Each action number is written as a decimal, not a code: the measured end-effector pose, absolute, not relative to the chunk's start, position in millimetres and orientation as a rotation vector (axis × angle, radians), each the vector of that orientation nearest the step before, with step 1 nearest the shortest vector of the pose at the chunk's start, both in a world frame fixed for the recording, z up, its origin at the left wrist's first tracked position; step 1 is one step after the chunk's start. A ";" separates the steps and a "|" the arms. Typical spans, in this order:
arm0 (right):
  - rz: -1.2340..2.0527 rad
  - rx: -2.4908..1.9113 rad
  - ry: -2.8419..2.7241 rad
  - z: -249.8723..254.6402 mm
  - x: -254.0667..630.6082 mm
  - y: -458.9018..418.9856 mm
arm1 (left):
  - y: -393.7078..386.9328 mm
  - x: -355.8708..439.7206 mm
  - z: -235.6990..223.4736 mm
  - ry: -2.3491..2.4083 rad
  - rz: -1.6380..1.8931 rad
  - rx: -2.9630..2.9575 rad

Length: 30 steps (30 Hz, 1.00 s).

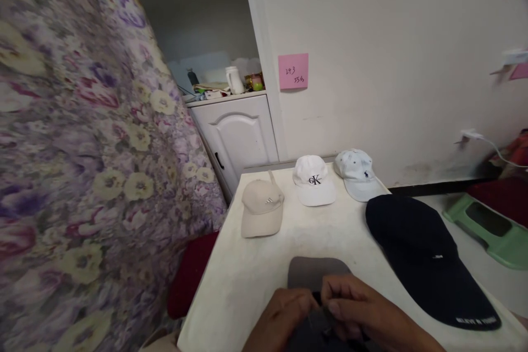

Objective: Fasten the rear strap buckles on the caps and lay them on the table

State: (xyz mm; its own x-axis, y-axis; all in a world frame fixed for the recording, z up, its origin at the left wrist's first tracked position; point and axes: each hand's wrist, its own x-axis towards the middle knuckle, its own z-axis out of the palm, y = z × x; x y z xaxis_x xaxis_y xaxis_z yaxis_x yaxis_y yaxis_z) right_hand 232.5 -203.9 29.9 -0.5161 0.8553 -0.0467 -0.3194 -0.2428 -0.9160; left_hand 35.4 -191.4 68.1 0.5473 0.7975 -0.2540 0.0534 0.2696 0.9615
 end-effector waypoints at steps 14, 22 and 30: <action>1.783 -0.768 -1.296 26.7 236.2 -207.3 | -186.7 40.2 67.5 0.863 0.544 1.319; 1.797 -0.741 -1.301 32.3 235.2 -205.6 | -184.9 41.3 65.7 0.805 0.535 1.338; 1.801 -0.755 -1.281 28.9 233.9 -208.2 | -186.9 43.1 67.8 0.837 0.502 1.351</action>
